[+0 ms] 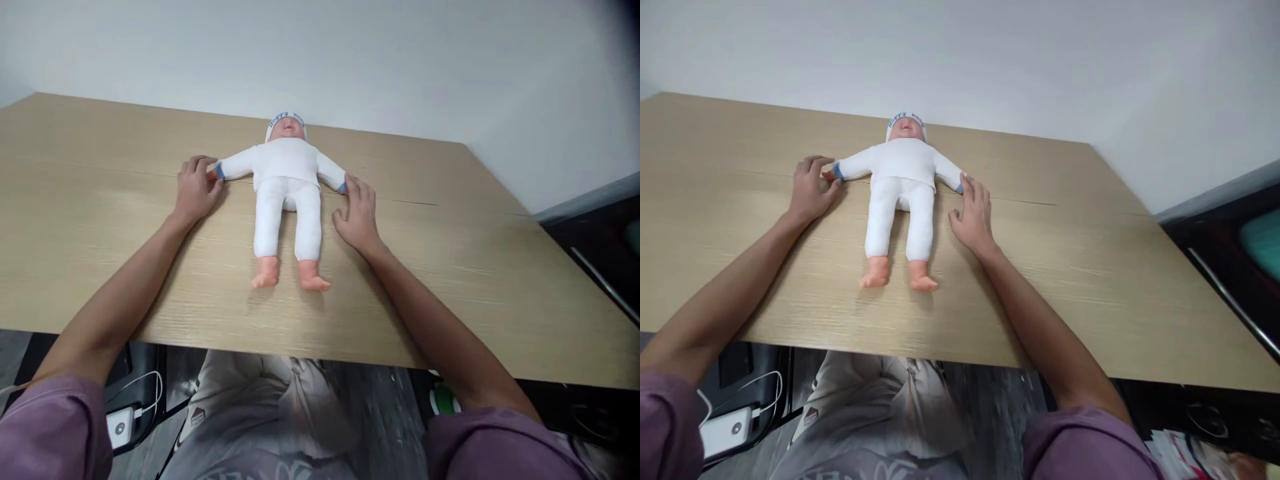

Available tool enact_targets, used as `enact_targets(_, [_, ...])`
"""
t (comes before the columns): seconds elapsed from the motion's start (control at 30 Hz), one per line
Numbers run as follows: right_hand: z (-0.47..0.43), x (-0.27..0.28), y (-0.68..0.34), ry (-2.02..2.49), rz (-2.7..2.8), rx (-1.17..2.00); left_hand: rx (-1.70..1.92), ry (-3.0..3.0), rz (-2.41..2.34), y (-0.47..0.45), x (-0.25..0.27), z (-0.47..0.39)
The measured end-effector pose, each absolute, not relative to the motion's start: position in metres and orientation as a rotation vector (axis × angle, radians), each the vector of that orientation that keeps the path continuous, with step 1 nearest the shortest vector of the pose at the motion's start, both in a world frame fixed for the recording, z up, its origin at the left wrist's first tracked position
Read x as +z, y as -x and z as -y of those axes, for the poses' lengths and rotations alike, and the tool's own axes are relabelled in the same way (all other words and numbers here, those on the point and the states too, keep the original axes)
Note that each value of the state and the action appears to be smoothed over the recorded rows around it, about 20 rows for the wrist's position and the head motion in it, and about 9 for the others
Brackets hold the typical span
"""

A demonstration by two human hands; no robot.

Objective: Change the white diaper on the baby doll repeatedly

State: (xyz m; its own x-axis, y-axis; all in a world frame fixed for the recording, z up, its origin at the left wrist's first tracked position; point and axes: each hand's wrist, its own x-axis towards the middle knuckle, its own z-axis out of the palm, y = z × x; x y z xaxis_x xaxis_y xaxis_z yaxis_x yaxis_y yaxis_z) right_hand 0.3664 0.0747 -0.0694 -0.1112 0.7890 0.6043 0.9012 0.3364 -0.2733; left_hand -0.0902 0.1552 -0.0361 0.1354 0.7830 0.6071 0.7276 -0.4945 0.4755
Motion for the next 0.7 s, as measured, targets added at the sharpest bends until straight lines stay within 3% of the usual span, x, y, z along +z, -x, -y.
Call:
enact_targets(0.13, [-0.009,-0.037,-0.309,1.359,1.768,-0.183,1.572,-2.253,-1.393,0.048,-0.006,-0.086])
enact_targets(0.3, [0.147,-0.014,-0.273,1.039,1.637,-0.230,1.921,-2.045,-1.064,0.002,0.017,0.099])
enact_targets(0.4, [0.244,-0.054,-0.288,0.658,1.847,-0.353,1.662,-2.491,-0.427,-0.002,-0.021,0.216])
enact_targets(0.47, [0.288,-0.095,-0.301,0.679,1.962,-0.171,1.484,-2.549,-0.309,-0.004,-0.061,0.271])
enact_targets(0.6, [0.311,-0.168,-0.305,1.514,1.342,0.561,0.989,-1.663,-1.084,-0.021,-0.131,0.306])
enact_targets(0.7, [0.295,-0.194,-0.295,1.723,1.060,0.954,0.745,-1.299,-1.320,-0.039,-0.165,0.283])
